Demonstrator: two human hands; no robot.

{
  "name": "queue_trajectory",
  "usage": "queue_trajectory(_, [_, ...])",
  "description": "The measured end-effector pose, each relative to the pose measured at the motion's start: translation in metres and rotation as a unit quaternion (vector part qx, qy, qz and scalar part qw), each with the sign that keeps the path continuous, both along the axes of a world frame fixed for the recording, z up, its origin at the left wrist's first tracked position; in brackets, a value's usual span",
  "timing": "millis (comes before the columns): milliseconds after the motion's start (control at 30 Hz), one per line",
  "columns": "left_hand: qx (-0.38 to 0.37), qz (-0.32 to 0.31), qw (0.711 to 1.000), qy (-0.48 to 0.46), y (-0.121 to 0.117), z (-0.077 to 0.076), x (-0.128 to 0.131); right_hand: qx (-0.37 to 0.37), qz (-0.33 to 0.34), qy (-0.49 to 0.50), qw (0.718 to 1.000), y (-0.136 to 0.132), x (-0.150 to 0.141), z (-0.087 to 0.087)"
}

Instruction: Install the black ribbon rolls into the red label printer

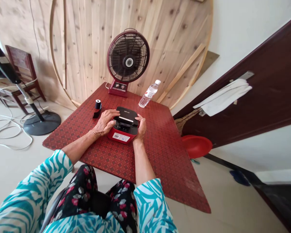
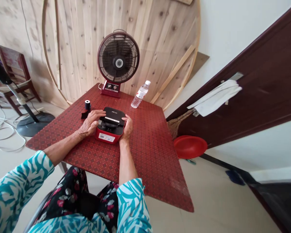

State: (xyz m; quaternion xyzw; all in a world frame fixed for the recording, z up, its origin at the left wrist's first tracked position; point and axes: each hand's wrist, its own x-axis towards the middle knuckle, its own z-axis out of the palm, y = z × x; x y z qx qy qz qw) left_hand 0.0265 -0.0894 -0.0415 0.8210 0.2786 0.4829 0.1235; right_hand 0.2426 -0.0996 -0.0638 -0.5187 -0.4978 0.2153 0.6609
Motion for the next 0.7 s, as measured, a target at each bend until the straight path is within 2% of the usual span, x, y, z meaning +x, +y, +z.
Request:
queue_trajectory(67, [0.013, -0.011, 1.0, -0.003, -0.001, -0.001, 0.0, 0.008, -0.021, -0.014, 1.0, -0.003, -0.003, -0.001])
queue_trajectory(167, [0.022, -0.011, 1.0, -0.014, -0.003, -0.002, 0.0, 0.012, -0.016, -0.044, 0.999, -0.007, -0.005, -0.001])
queue_trajectory(367, [0.025, 0.006, 1.0, 0.0, -0.004, -0.002, 0.002, 0.012, -0.02, -0.028, 0.999, -0.007, -0.006, 0.0])
queue_trajectory(567, [0.031, -0.021, 0.999, -0.027, -0.003, -0.008, 0.004, 0.002, -0.025, 0.056, 0.998, -0.007, -0.009, 0.0])
queue_trajectory(700, [-0.031, -0.004, 0.992, -0.12, -0.001, -0.01, 0.004, -0.026, -0.036, 0.109, 0.993, -0.006, -0.012, -0.002])
